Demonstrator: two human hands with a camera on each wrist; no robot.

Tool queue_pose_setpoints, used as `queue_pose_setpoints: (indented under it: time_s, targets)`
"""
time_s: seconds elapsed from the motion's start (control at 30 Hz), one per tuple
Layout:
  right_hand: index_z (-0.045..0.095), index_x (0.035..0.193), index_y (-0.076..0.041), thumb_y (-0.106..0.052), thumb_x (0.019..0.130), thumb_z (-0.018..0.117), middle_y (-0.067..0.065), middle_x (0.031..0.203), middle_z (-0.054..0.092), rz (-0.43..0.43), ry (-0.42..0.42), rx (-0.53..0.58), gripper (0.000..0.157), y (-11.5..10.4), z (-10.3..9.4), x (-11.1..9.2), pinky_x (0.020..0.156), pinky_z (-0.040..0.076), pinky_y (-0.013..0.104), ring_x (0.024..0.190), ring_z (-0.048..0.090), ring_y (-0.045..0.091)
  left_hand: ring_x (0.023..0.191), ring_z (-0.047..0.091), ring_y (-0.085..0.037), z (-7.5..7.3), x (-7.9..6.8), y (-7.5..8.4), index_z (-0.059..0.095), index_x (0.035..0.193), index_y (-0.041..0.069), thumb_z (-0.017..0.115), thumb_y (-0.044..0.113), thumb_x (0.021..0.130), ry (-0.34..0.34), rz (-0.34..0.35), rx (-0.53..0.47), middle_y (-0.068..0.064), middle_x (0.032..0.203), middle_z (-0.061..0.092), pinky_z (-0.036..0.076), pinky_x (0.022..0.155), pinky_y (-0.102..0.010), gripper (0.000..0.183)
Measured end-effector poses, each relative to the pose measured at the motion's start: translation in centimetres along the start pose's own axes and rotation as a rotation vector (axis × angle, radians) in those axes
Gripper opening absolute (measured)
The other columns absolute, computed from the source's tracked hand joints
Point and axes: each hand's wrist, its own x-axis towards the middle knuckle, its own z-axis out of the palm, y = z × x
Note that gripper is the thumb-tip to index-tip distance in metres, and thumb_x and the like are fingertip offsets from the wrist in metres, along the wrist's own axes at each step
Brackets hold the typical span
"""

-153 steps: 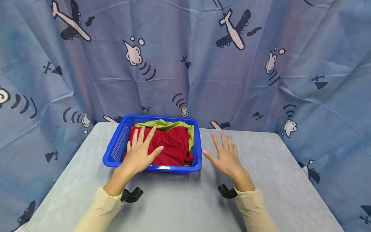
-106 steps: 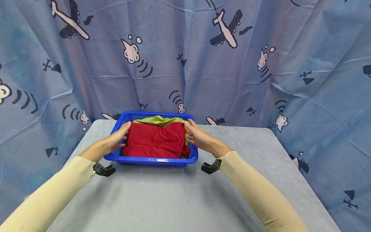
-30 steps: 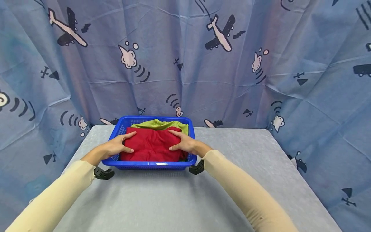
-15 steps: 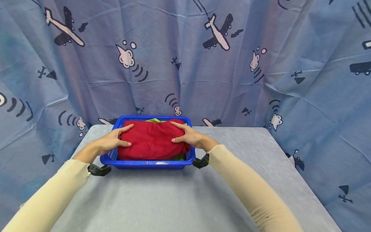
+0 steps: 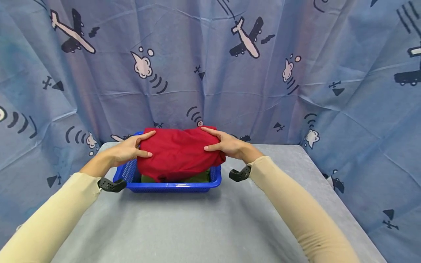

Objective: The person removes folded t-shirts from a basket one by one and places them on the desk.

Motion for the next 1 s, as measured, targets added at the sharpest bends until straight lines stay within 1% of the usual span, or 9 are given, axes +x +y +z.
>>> queue_pose_setpoints:
  time_s: [0.07,0.13,0.23,0.4,0.5,0.6,0.73,0.87,1.0]
  targets:
    - [0.025,0.16,-0.039,-0.004,0.097,0.064,0.012,0.151,0.039,-0.003,-0.001,0.009,0.083,-0.4,-0.6,-0.5,0.084,0.055,0.028,0.114,0.057,0.024,0.115,0.059,-0.017,0.1,0.3,0.8,0.005,0.165,0.019,0.061,-0.002,0.094,-0.014,0.001,-0.002,-0.025,0.161,0.023,0.058,0.091,-0.026,0.092]
    - [0.024,0.161,-0.038,-0.003,0.097,0.063,0.013,0.152,0.038,-0.014,-0.006,0.015,0.082,-0.7,-1.3,-0.9,0.085,0.055,0.029,0.116,0.055,0.024,0.117,0.059,-0.018,0.3,0.7,1.5,0.006,0.165,0.02,0.061,-0.002,0.095,-0.025,0.004,0.0,-0.024,0.16,0.024,0.057,0.091,-0.026,0.092]
    - [0.025,0.161,-0.038,-0.003,0.098,0.062,0.012,0.152,0.038,-0.021,0.006,0.033,0.08,-1.1,-2.3,-1.6,0.085,0.055,0.029,0.119,0.054,0.024,0.121,0.056,-0.02,0.6,1.3,2.4,0.005,0.165,0.02,0.061,-0.001,0.095,-0.046,0.025,0.002,-0.024,0.16,0.024,0.057,0.092,-0.026,0.092]
    - [0.026,0.161,-0.036,-0.005,0.099,0.061,0.01,0.153,0.039,-0.033,0.009,0.07,0.078,-1.7,-3.9,-2.6,0.087,0.056,0.03,0.122,0.052,0.024,0.124,0.054,-0.021,1.2,2.0,3.8,0.004,0.165,0.02,0.06,-0.002,0.096,-0.05,0.051,0.003,-0.023,0.159,0.027,0.057,0.092,-0.024,0.092]
    - [0.026,0.161,-0.033,-0.004,0.099,0.059,0.008,0.15,0.041,-0.046,0.017,0.089,0.076,-2.0,-5.1,-3.3,0.086,0.057,0.031,0.12,0.052,0.022,0.127,0.052,-0.023,1.8,2.7,4.7,0.004,0.165,0.02,0.06,-0.002,0.096,-0.049,0.065,-0.005,-0.022,0.159,0.028,0.057,0.092,-0.024,0.092]
    - [0.025,0.162,-0.032,-0.004,0.1,0.058,0.005,0.145,0.045,-0.053,0.036,0.099,0.075,-2.1,-6.3,-4.2,0.084,0.057,0.031,0.116,0.055,0.019,0.132,0.048,-0.028,2.6,3.6,5.8,0.004,0.165,0.021,0.06,-0.003,0.096,-0.047,0.066,-0.02,-0.02,0.159,0.028,0.057,0.092,-0.026,0.092]
    - [0.024,0.162,-0.031,-0.005,0.1,0.059,0.001,0.141,0.049,-0.062,0.053,0.107,0.075,-2.0,-7.9,-5.3,0.085,0.056,0.03,0.113,0.058,0.015,0.139,0.042,-0.033,3.6,4.9,7.1,0.003,0.165,0.021,0.058,-0.004,0.096,-0.049,0.069,-0.027,-0.017,0.162,0.025,0.056,0.094,-0.028,0.092]
    - [0.025,0.162,-0.031,-0.006,0.1,0.059,-0.003,0.138,0.051,-0.061,0.082,0.123,0.074,-1.7,-9.6,-6.5,0.085,0.056,0.03,0.111,0.06,0.013,0.143,0.038,-0.032,5.0,6.5,8.3,0.005,0.165,0.02,0.059,-0.006,0.096,-0.052,0.094,-0.045,-0.016,0.164,0.024,0.053,0.098,-0.027,0.091]
    - [0.024,0.162,-0.032,-0.008,0.101,0.058,-0.004,0.134,0.053,-0.04,0.114,0.117,0.074,-1.4,-11.3,-7.8,0.085,0.056,0.034,0.107,0.061,0.013,0.142,0.04,-0.031,6.6,7.9,9.5,0.005,0.165,0.02,0.059,-0.007,0.095,-0.057,0.106,-0.069,-0.016,0.163,0.027,0.053,0.101,-0.032,0.092]
